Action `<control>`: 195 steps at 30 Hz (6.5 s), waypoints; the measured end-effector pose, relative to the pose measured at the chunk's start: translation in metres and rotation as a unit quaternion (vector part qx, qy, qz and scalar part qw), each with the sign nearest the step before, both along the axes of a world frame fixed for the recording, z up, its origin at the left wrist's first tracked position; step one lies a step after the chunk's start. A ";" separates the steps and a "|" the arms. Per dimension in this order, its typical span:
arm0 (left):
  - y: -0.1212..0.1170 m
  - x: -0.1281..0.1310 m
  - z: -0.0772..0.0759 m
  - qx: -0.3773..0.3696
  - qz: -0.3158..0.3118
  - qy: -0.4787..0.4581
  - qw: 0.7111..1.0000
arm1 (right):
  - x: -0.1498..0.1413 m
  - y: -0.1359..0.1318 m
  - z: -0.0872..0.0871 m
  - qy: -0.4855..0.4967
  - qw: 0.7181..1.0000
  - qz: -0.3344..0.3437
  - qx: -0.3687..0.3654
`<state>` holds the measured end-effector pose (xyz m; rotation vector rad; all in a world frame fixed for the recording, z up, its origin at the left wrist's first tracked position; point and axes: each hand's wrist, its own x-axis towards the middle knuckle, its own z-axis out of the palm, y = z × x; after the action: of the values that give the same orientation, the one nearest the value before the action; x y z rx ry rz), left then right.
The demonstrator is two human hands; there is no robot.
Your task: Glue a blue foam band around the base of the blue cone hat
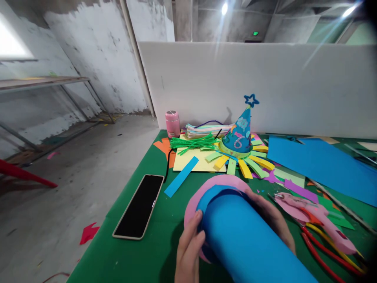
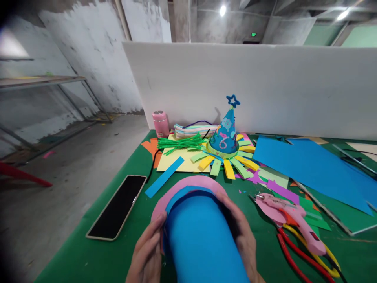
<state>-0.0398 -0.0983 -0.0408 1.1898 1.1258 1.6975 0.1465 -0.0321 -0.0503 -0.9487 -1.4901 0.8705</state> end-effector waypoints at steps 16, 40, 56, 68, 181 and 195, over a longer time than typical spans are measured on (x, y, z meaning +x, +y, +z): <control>0.066 -0.041 -0.002 -0.100 -0.033 0.226 0.968 | -0.002 0.050 -0.024 -0.016 0.991 -0.101 -0.089; 0.084 -0.022 -0.020 0.054 0.051 0.392 0.917 | -0.001 0.042 -0.025 -0.205 0.975 -0.081 0.012; 0.168 -0.084 0.002 -0.163 0.074 0.627 0.758 | 0.001 0.040 -0.025 -0.185 0.978 -0.091 0.015; 0.168 -0.086 0.022 -0.148 0.139 0.642 0.740 | 0.000 0.035 -0.021 -0.162 0.984 -0.068 -0.021; 0.106 -0.028 -0.023 -0.058 0.069 0.364 0.927 | -0.021 0.040 -0.007 -0.273 0.961 -0.015 0.040; 0.117 -0.029 -0.021 -0.032 0.082 0.410 0.908 | 0.198 0.056 0.042 -0.391 0.876 -0.249 -0.132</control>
<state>-0.0690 0.0192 -0.0622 1.8862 1.7952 1.2526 0.3445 0.0235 -0.0080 -1.9493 -1.6649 0.2983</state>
